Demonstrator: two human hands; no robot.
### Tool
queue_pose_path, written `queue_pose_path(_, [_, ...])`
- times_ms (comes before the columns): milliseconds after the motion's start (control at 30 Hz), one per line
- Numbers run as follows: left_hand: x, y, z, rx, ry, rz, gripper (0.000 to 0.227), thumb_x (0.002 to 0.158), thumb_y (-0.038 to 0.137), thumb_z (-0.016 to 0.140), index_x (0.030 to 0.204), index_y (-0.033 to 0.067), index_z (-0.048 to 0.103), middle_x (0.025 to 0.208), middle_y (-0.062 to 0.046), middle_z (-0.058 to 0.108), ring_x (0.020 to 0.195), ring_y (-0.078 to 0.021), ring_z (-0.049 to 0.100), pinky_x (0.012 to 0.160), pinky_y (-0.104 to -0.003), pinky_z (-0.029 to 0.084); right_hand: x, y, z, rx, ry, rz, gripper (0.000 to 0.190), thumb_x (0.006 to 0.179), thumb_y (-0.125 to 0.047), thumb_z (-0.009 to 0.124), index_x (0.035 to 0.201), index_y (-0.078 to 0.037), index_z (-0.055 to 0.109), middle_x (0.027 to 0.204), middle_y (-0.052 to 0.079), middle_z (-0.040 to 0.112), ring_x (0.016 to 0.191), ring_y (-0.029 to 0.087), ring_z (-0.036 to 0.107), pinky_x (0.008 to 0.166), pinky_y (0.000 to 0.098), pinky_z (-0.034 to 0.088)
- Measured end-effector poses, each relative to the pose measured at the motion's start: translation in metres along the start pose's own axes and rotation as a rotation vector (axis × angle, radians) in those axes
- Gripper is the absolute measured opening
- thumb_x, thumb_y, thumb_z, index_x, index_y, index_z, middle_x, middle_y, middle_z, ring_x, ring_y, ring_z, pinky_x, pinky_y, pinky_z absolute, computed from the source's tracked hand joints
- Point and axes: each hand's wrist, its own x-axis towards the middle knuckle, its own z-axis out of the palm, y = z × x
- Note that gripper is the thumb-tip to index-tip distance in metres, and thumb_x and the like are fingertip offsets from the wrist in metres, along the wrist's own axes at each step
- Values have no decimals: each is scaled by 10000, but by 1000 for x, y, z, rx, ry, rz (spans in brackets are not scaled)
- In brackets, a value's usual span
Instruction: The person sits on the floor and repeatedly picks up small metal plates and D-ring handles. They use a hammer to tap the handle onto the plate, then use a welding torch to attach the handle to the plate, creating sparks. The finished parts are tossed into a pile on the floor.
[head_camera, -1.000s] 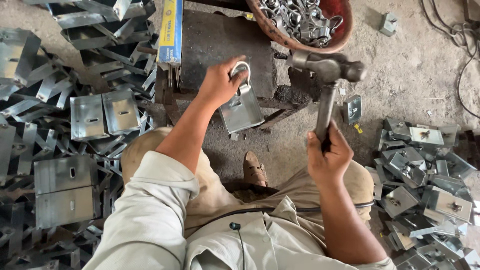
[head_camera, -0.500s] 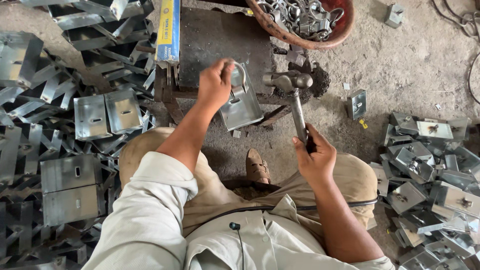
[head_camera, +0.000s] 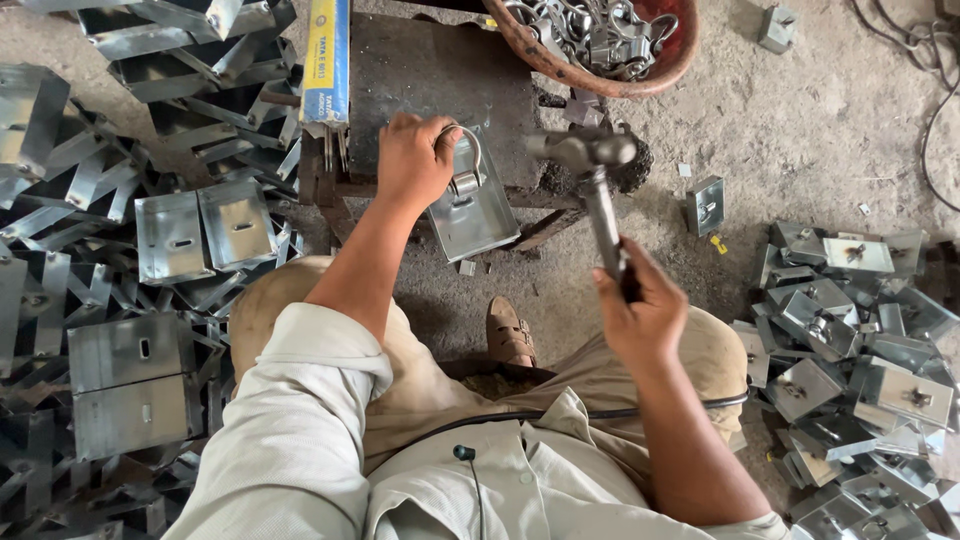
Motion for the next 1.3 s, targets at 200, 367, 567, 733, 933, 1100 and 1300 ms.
queue_pose_path(200, [2,-4,3,-216,-104,-132,128,994,154,698,998,39,755,848,-152,756,706,-272,744,626,-375,573,47,-48,-73,219,364,-479,173,1083,-64,624,1218,36,586,822,31,582,540,61,498,462,263,422])
queue_pose_path(367, [2,-3,3,-212,-94,-150,131,981,154,699,998,36,755,846,-164,750,718,-294,745,634,-387,572,35,-34,-76,236,626,-562,148,1087,-107,614,1200,-19,648,879,48,646,581,75,573,482,267,453])
queue_pose_path(567, [3,0,5,-180,-133,-160,145,972,185,712,988,51,765,836,-171,744,719,-334,725,641,-414,553,-9,10,49,-326,-300,-43,343,972,-71,675,1310,-12,662,907,72,708,628,79,602,499,257,479])
queue_pose_path(733, [-6,-6,11,-177,-185,-152,136,970,200,740,1024,79,772,866,-172,746,766,-342,725,686,-422,562,-14,-5,32,-138,-147,128,488,928,-96,712,1395,2,612,843,55,712,576,77,611,448,239,478])
queue_pose_path(933, [2,-27,11,-135,-20,-14,328,711,176,869,997,36,788,897,-212,742,773,-315,723,673,-398,581,-22,10,13,-70,182,-192,375,1009,-119,726,1338,36,634,817,36,642,663,90,572,551,241,457])
queue_pose_path(1100, [2,-28,17,-223,-318,-532,256,779,171,804,998,44,761,883,-163,762,756,-265,765,706,-362,602,-28,72,53,-68,103,-147,244,953,-145,676,1152,-5,698,673,22,667,478,84,563,480,260,459])
queue_pose_path(1300, [2,-34,23,-180,-154,-371,218,694,100,831,867,-7,752,824,-186,743,720,-282,748,686,-360,591,-24,37,61,-224,-144,-144,389,929,-78,689,1288,71,664,865,144,743,676,190,717,552,322,553])
